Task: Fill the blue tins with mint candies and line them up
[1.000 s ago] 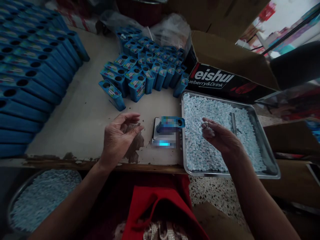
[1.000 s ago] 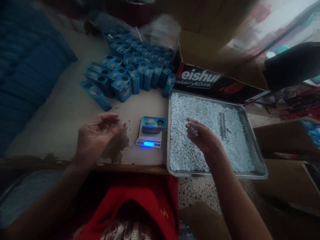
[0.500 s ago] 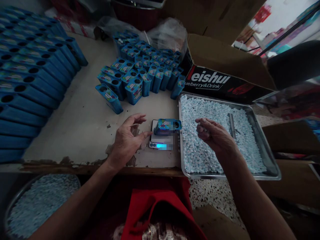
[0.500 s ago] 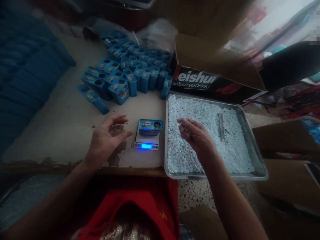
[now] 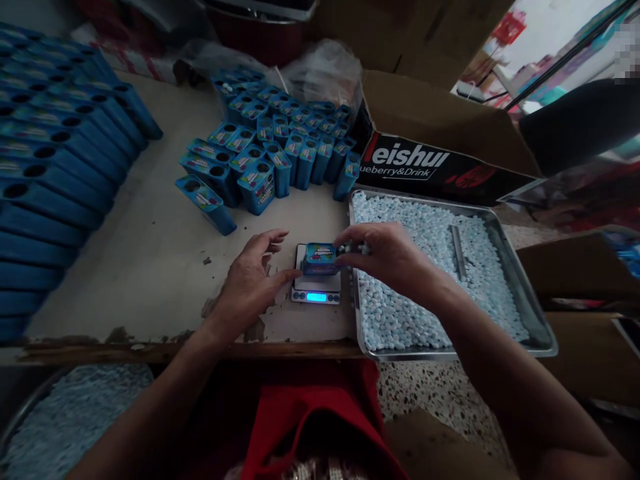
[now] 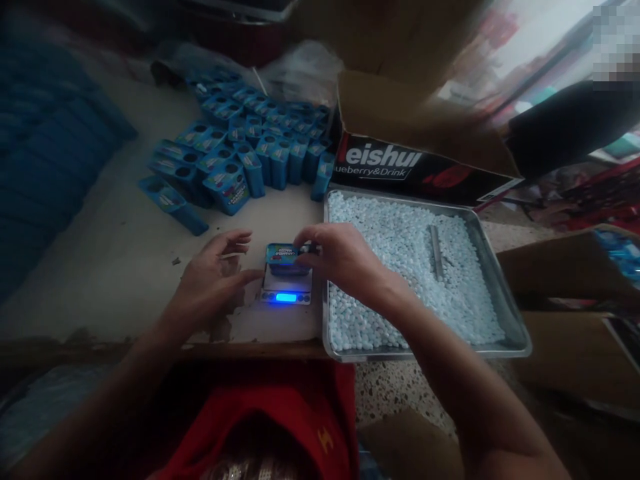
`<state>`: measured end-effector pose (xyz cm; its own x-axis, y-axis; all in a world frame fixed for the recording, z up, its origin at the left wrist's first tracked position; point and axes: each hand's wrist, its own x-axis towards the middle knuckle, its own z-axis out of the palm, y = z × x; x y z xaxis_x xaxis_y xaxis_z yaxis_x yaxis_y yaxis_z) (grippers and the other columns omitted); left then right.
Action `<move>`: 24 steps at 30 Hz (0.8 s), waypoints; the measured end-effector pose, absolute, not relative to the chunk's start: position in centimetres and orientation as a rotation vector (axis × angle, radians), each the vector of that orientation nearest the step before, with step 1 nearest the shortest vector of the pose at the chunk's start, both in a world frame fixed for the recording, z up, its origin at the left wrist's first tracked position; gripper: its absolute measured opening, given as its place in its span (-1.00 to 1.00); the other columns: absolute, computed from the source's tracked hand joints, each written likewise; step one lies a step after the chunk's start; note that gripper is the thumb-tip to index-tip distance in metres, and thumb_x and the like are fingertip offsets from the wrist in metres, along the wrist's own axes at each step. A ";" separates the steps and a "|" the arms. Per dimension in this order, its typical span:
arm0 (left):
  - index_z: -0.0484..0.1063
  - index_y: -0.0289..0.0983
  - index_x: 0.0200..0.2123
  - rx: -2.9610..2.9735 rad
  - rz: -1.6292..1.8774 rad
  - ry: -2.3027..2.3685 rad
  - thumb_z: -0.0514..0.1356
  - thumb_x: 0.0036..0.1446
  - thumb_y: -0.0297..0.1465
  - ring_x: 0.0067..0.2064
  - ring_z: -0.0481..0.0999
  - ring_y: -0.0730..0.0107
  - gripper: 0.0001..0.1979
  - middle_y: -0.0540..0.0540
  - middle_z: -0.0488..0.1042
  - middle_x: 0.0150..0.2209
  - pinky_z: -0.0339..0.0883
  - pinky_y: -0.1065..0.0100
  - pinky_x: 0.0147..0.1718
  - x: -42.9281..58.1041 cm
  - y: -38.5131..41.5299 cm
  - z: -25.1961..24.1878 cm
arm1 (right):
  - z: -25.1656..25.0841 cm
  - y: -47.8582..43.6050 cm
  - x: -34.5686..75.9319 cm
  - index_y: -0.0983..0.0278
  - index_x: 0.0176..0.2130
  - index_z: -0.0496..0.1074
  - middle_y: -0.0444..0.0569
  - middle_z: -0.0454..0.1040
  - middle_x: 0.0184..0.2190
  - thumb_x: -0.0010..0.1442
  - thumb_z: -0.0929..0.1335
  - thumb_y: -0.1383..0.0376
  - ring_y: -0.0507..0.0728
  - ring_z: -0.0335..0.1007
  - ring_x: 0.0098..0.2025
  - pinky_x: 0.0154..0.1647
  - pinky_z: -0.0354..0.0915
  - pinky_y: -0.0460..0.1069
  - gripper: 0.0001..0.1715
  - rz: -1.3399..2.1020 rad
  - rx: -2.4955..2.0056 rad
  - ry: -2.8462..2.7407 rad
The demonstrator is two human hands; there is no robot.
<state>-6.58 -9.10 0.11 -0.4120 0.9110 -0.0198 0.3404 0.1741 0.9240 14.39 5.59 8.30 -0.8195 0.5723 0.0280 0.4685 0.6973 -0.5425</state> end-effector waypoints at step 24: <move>0.58 -0.12 0.12 1.084 1.292 1.841 0.47 0.10 -0.13 0.15 0.59 0.02 -0.47 -0.17 0.53 0.14 0.48 -0.05 0.27 -9.4 -11.9 -1.2 | 3.4 9.7 22.0 0.33 -0.27 0.47 -0.04 0.44 -0.36 0.14 0.47 0.56 -0.07 0.24 -0.49 -0.57 0.31 -0.24 -0.80 1.977 -1.480 -0.835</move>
